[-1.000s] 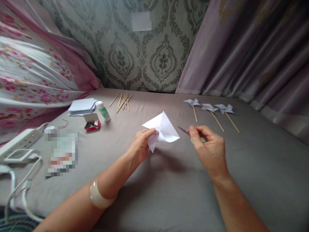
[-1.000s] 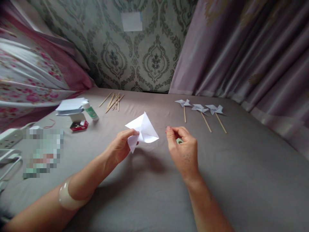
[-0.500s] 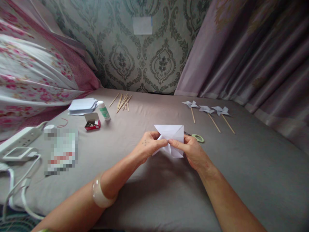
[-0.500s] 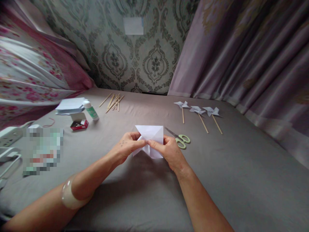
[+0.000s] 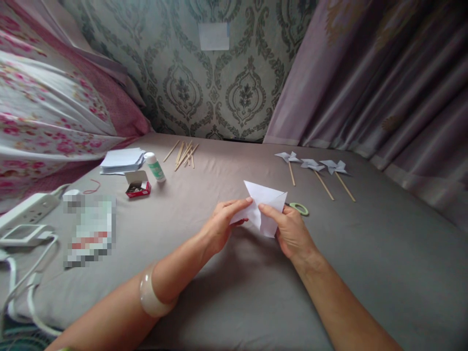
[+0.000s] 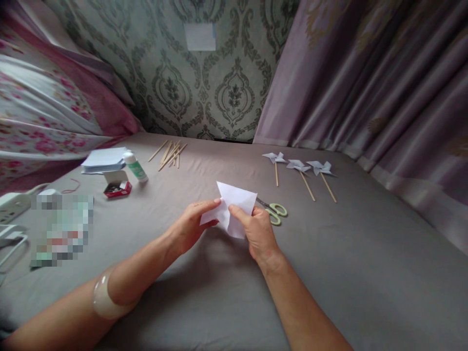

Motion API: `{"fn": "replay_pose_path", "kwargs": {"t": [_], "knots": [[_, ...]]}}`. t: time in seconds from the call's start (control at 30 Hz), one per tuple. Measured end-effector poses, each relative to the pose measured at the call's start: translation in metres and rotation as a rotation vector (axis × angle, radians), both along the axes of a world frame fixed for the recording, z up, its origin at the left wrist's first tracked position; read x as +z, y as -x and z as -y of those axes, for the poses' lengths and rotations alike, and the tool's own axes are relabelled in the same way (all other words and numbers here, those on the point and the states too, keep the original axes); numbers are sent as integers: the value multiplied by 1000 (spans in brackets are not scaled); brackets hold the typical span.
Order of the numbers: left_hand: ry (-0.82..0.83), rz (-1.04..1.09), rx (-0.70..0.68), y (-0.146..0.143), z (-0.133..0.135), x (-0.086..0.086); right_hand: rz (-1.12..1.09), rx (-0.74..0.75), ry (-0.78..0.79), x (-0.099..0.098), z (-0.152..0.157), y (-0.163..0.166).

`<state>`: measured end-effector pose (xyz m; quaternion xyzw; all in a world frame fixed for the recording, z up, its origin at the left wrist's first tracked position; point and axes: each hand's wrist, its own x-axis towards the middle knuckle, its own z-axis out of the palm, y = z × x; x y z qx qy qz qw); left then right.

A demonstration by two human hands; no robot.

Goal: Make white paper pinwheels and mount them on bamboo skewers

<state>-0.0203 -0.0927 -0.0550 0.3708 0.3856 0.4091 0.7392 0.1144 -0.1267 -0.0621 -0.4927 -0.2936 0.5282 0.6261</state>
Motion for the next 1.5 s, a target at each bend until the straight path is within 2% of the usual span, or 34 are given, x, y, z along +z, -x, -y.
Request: {"fn": "replay_pose_path", "kwargs": {"t": [0.2, 0.37, 0.5, 1.23, 1.5], "knots": [[66, 129, 49, -7, 6, -5, -84, -140, -45, -5, -3, 9], [113, 165, 106, -12, 10, -9, -88, -184, -81, -9, -2, 19], [150, 187, 82, -15, 11, -10, -114, -212, -87, -12, -2, 23], [91, 147, 173, -15, 10, -11, -128, -212, -79, -11, 0, 33], [163, 142, 190, -10, 0, -10, -94, -37, -43, -5, 2, 19]]}}
